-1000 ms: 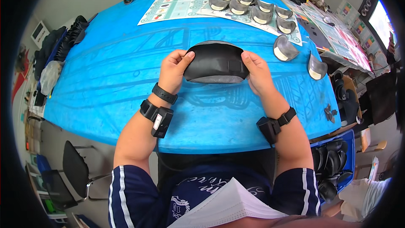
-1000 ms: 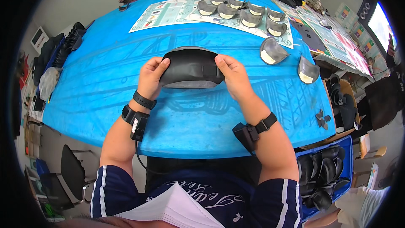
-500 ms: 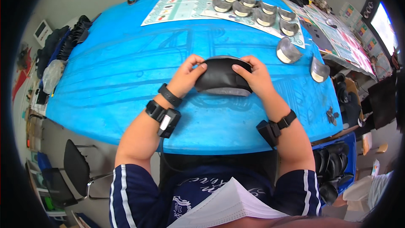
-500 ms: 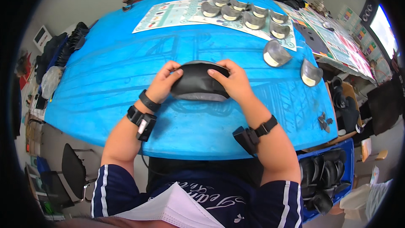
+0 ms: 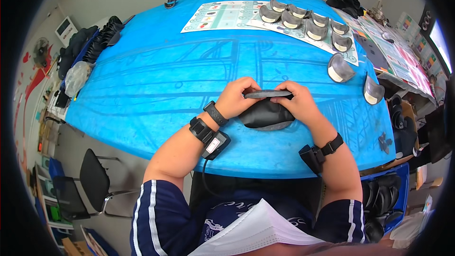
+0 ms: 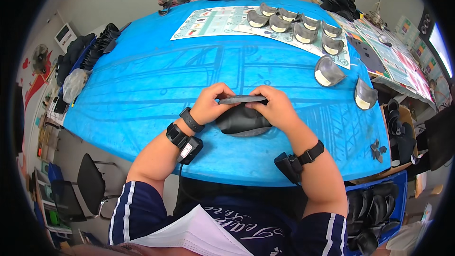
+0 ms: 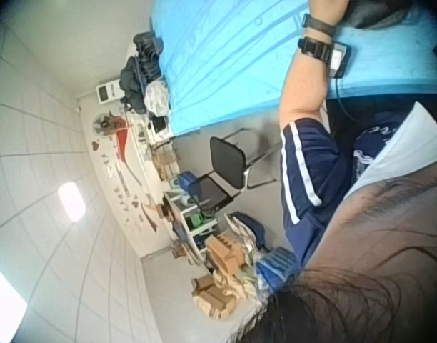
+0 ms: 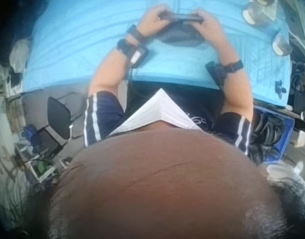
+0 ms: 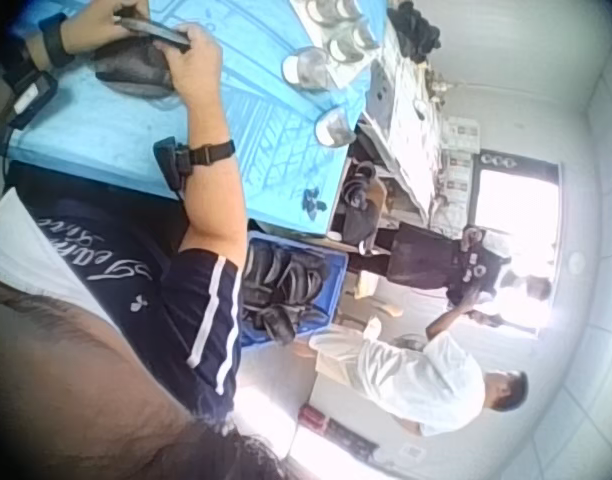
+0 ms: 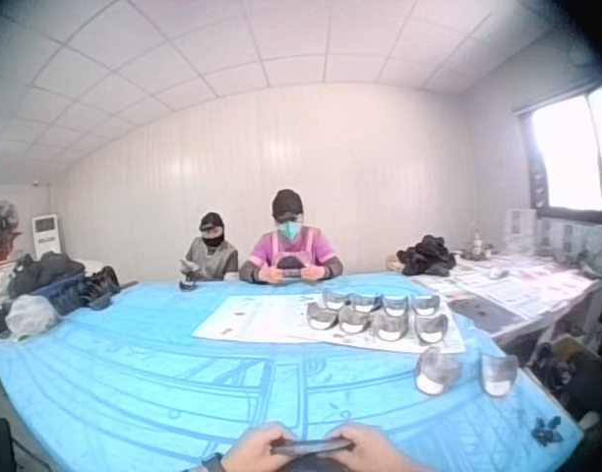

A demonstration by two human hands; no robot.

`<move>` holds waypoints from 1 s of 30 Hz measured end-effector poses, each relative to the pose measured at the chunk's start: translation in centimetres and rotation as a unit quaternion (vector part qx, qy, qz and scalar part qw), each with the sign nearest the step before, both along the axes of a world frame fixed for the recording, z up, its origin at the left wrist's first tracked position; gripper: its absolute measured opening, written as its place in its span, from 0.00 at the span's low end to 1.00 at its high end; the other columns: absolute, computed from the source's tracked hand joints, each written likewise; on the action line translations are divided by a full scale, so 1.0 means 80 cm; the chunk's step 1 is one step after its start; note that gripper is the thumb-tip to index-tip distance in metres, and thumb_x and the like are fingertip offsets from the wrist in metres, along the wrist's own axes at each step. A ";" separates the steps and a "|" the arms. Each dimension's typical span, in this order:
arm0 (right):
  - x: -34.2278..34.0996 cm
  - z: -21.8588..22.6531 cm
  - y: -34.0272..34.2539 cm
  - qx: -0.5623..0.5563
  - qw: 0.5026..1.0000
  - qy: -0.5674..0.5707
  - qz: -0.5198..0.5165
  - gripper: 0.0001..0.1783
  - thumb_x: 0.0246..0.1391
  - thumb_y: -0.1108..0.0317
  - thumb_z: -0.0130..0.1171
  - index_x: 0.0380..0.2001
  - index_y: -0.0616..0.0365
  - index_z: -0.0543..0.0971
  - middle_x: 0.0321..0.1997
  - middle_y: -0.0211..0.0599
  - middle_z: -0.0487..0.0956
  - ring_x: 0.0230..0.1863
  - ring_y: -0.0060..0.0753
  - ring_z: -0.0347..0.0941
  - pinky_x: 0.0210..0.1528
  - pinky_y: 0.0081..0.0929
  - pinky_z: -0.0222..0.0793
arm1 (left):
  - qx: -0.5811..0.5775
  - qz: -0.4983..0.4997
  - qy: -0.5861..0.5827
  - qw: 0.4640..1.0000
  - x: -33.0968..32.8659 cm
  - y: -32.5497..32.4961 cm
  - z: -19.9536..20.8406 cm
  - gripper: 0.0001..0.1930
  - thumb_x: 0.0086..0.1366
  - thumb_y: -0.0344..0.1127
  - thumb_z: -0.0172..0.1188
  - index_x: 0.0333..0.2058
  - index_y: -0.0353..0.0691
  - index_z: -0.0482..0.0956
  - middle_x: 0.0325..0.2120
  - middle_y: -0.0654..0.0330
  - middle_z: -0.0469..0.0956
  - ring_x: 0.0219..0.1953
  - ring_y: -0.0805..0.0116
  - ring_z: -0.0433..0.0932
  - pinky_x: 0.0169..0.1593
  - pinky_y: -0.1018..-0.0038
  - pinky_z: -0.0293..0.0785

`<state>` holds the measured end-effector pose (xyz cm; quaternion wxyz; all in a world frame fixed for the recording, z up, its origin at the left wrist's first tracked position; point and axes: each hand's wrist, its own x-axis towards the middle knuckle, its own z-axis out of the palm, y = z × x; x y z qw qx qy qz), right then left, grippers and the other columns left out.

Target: The person is inspecting and arranging black shoe heel or toe components on a blue-covered table in a manufacturing setting.

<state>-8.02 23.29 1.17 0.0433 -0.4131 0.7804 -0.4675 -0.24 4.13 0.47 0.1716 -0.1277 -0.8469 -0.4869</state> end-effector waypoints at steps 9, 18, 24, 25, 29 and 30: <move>0.000 0.006 0.001 0.005 0.999 -0.038 -0.034 0.11 0.49 0.65 0.55 0.32 0.61 0.76 0.29 0.39 0.77 0.30 0.35 0.72 0.35 0.26 0.66 | 0.017 0.038 0.019 0.999 0.002 0.006 0.006 0.09 0.52 0.34 0.62 0.29 0.36 0.75 0.24 0.59 0.75 0.27 0.73 0.72 0.31 0.78 0.68; 0.006 0.005 0.005 -0.072 0.994 0.086 0.019 0.08 0.46 0.71 0.56 0.32 0.58 0.78 0.31 0.38 0.77 0.33 0.36 0.72 0.35 0.26 0.67 | -0.015 0.000 0.039 0.999 0.004 0.004 -0.002 0.07 0.53 0.27 0.57 0.33 0.37 0.76 0.28 0.59 0.76 0.29 0.72 0.75 0.32 0.78 0.69; 0.008 0.006 0.006 -0.006 0.988 0.152 0.018 0.11 0.42 0.72 0.57 0.33 0.57 0.77 0.30 0.37 0.76 0.33 0.36 0.72 0.33 0.26 0.68 | -0.127 0.012 0.133 0.983 0.006 0.006 0.003 0.09 0.50 0.27 0.58 0.33 0.38 0.76 0.27 0.56 0.75 0.29 0.62 0.75 0.31 0.75 0.70; 0.010 0.005 0.003 -0.041 0.990 0.129 0.024 0.12 0.42 0.73 0.57 0.34 0.56 0.77 0.30 0.37 0.76 0.33 0.36 0.72 0.34 0.27 0.68 | -0.128 0.012 0.132 0.983 0.006 0.006 0.003 0.09 0.50 0.27 0.58 0.33 0.38 0.76 0.27 0.56 0.75 0.29 0.62 0.75 0.31 0.75 0.70; 0.011 0.003 0.002 -0.090 0.988 0.121 0.031 0.13 0.40 0.74 0.57 0.34 0.57 0.76 0.32 0.37 0.75 0.33 0.37 0.72 0.35 0.28 0.68 | -0.139 0.013 0.147 0.979 0.008 0.009 0.007 0.08 0.50 0.26 0.57 0.32 0.38 0.75 0.28 0.56 0.74 0.29 0.62 0.75 0.31 0.74 0.71; 0.011 0.004 0.003 -0.090 0.988 0.122 0.032 0.13 0.40 0.74 0.57 0.34 0.57 0.76 0.32 0.37 0.75 0.33 0.37 0.72 0.35 0.28 0.68 | -0.142 0.015 0.145 0.979 0.009 0.011 0.008 0.08 0.50 0.26 0.57 0.32 0.38 0.75 0.28 0.56 0.74 0.29 0.62 0.75 0.31 0.74 0.71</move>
